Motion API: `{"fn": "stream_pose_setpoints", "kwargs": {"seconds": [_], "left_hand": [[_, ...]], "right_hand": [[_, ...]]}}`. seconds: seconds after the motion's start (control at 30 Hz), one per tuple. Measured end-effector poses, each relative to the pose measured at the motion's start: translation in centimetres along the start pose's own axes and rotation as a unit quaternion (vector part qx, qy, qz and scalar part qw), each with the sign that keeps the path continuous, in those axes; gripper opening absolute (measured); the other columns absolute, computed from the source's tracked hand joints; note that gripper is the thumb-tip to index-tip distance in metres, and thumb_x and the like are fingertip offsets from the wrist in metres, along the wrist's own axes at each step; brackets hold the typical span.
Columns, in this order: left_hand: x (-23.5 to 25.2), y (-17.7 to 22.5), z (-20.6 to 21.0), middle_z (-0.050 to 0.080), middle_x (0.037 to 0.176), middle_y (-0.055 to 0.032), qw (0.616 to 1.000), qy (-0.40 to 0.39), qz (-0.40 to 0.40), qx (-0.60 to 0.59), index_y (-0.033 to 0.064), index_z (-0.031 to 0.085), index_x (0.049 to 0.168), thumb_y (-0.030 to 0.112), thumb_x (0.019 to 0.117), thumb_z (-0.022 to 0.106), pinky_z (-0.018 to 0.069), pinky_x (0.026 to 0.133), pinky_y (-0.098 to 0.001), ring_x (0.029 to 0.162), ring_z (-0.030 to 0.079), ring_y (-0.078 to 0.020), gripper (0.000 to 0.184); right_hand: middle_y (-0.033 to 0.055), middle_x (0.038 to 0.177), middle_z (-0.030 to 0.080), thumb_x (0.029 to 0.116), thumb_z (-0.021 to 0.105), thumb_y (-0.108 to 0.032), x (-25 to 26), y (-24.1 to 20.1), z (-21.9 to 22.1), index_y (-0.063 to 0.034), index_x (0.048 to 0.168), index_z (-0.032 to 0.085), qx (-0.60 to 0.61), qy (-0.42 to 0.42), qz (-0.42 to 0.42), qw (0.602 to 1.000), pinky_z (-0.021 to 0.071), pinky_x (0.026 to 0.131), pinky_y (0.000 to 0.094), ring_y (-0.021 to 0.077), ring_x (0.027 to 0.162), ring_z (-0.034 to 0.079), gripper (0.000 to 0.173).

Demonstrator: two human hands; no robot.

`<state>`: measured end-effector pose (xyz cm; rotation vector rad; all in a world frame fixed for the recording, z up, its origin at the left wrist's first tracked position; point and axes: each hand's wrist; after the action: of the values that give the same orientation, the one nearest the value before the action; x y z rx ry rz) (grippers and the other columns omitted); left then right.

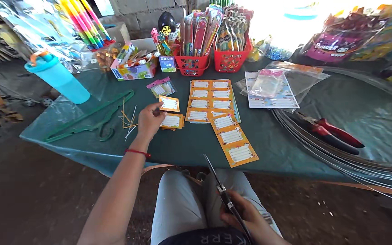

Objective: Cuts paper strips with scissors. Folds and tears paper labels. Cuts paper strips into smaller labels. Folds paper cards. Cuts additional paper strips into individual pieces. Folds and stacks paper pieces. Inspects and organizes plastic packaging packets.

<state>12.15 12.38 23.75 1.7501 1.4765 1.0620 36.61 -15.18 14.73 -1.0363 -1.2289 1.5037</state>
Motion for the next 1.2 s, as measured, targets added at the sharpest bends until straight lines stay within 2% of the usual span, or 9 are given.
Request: {"fn": "stream_pose_setpoints", "kwargs": {"seconds": [0.13,0.33,0.43,0.6,0.77,0.9,1.03,1.13,1.2], "left_hand": [[0.3,-0.4,-0.8,0.061,0.139,-0.0179,0.997,0.028,0.06,0.032,-0.0006,0.063,0.133,0.013,0.1021,0.062,0.0468,0.104,-0.05,0.125,0.06,-0.0311,0.034],[-2.9,0.4,-2.4,0.069,0.111,-0.0048,0.978,0.126,0.106,-0.128,-0.0001,0.067,0.121,0.006,0.0975,0.066,0.0542,0.083,-0.0244,0.089,0.064,-0.0045,0.024],[-6.3,0.6,-1.8,0.072,0.102,0.0025,0.952,0.118,0.075,-0.271,0.0051,0.069,0.117,-0.004,0.092,0.066,0.0588,0.076,-0.0247,0.083,0.068,-0.0056,0.027],[-14.1,2.2,2.3,0.07,0.105,-0.0049,0.895,-0.008,-0.061,-0.441,0.0058,0.035,0.147,-0.008,0.0922,0.056,0.0618,0.072,-0.0252,0.084,0.072,-0.012,0.06],[-19.2,2.8,5.7,0.075,0.098,-0.0065,0.827,-0.072,-0.126,-0.543,0.0055,0.064,0.114,-0.004,0.0861,0.071,0.0626,0.073,-0.0267,0.082,0.074,-0.0129,0.03],[-20.6,2.2,6.1,0.076,0.102,-0.0018,0.853,-0.105,-0.091,-0.504,0.0106,0.069,0.112,-0.003,0.0814,0.078,0.0622,0.08,-0.028,0.089,0.074,-0.0113,0.034],[-19.8,0.9,4.2,0.072,0.114,0.002,0.922,-0.158,0.086,-0.343,0.0016,0.043,0.146,0.008,0.0897,0.072,0.0618,0.082,-0.0271,0.097,0.072,-0.0083,0.064],[-19.3,1.4,3.1,0.072,0.116,0.0002,0.934,-0.188,0.119,-0.28,0.0008,0.06,0.132,-0.002,0.0856,0.073,0.0619,0.076,-0.0224,0.09,0.072,-0.0044,0.048],[-18.9,1.8,3.0,0.073,0.115,-0.0018,0.938,-0.178,0.12,-0.272,-0.003,0.058,0.135,-0.006,0.0841,0.07,0.0616,0.075,-0.0222,0.089,0.072,-0.005,0.052]], "right_hand": [[-0.0066,0.09,0.07,0.092,0.07,-0.014,0.0,-0.1,0.0,0.0037,0.138,0.046,0.003,-0.007,-0.001,1.0,0.0588,0.075,0.0241,0.0032,0.078,0.068,0.055],[-0.0061,0.092,0.07,0.0929,0.072,-0.022,0.0,0.1,-0.2,0.003,0.139,0.047,0.004,-0.011,-0.016,1.0,0.059,0.076,0.0252,0.0037,0.08,0.068,0.058],[-0.0064,0.093,0.07,0.0931,0.072,-0.021,0.1,-0.2,-0.3,0.001,0.139,0.047,0.01,-0.005,-0.021,1.0,0.0595,0.077,0.0256,0.004,0.081,0.068,0.056],[-0.0054,0.099,0.074,0.0942,0.072,-0.024,2.3,-1.4,0.0,-0.0063,0.141,0.049,0.009,0.038,-0.126,0.991,0.06,0.079,0.0244,0.0055,0.087,0.071,0.055],[-0.0029,0.107,0.073,0.0925,0.071,-0.015,5.7,-4.2,0.6,0.0041,0.138,0.045,-0.016,0.093,-0.219,0.971,0.0604,0.085,0.0264,0.0067,0.094,0.071,0.056],[-0.0065,0.104,0.07,0.0875,0.07,-0.008,6.8,-6.2,0.7,0.0086,0.132,0.048,-0.059,0.115,-0.21,0.969,0.056,0.076,0.0143,-0.0064,0.086,0.065,0.053],[-0.0024,0.103,0.07,0.0875,0.071,-0.008,6.8,-7.9,-0.2,0.0071,0.133,0.051,-0.139,0.048,-0.141,0.979,0.0528,0.073,0.0111,-0.0079,0.081,0.062,0.052],[-0.0005,0.103,0.069,0.0877,0.072,-0.008,7.0,-8.4,-0.1,0.0065,0.133,0.053,-0.153,0.012,-0.131,0.979,0.0516,0.075,0.0102,-0.0081,0.083,0.061,0.051],[-0.0027,0.106,0.069,0.0903,0.071,-0.013,7.1,-8.0,0.1,0.0076,0.135,0.05,-0.125,0.025,-0.151,0.98,0.0524,0.078,0.0106,-0.0085,0.086,0.062,0.053]]}}
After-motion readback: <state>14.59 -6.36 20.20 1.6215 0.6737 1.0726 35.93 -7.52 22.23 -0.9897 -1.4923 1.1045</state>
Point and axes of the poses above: each hand's wrist, its own x-axis towards the middle knuckle, its own z-axis out of the palm, y = z × x
